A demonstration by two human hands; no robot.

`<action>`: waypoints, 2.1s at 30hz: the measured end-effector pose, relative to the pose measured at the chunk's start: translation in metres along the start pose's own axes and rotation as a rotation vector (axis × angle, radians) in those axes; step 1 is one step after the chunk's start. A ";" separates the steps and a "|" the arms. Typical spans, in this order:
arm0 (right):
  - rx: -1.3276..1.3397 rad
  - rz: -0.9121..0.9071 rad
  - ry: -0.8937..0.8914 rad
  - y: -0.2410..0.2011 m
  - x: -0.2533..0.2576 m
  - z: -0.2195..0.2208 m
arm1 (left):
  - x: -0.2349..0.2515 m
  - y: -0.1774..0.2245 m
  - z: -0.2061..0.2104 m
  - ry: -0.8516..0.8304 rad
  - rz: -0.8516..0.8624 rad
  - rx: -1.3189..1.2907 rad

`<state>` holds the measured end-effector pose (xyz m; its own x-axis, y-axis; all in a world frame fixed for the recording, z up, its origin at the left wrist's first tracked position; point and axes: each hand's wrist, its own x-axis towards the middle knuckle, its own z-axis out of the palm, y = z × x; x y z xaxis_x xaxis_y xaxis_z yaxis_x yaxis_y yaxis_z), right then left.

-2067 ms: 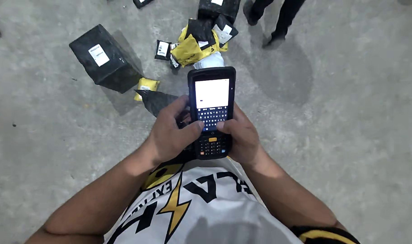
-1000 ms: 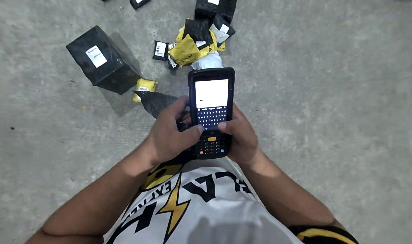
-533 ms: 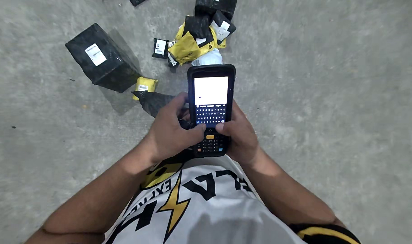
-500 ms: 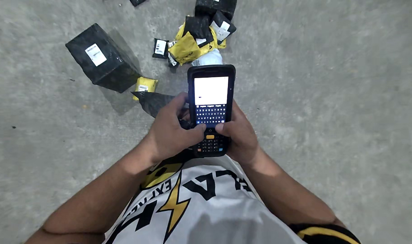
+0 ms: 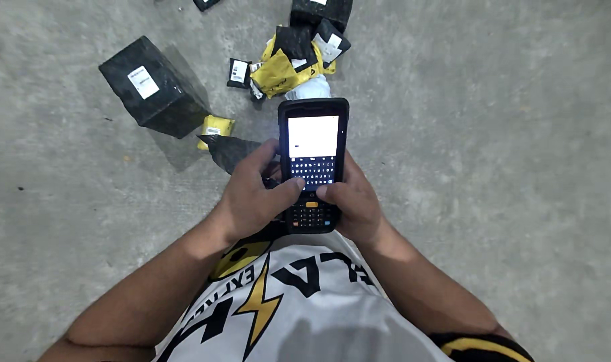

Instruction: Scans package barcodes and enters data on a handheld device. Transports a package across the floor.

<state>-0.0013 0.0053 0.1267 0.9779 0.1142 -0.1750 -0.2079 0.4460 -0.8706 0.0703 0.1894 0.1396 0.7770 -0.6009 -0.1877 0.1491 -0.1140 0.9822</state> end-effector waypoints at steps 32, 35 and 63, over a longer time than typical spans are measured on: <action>0.013 -0.041 0.063 0.001 0.004 0.000 | 0.004 -0.005 -0.002 -0.050 0.073 -0.065; -0.005 -0.029 0.104 0.000 0.004 0.002 | 0.004 -0.006 -0.002 -0.062 0.082 -0.081; -0.042 0.006 0.171 0.003 0.002 0.004 | 0.003 -0.009 -0.002 -0.107 0.108 -0.114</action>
<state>0.0002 0.0106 0.1258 0.9667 -0.0377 -0.2532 -0.2164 0.4081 -0.8869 0.0722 0.1899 0.1303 0.7235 -0.6864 -0.0738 0.1411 0.0424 0.9891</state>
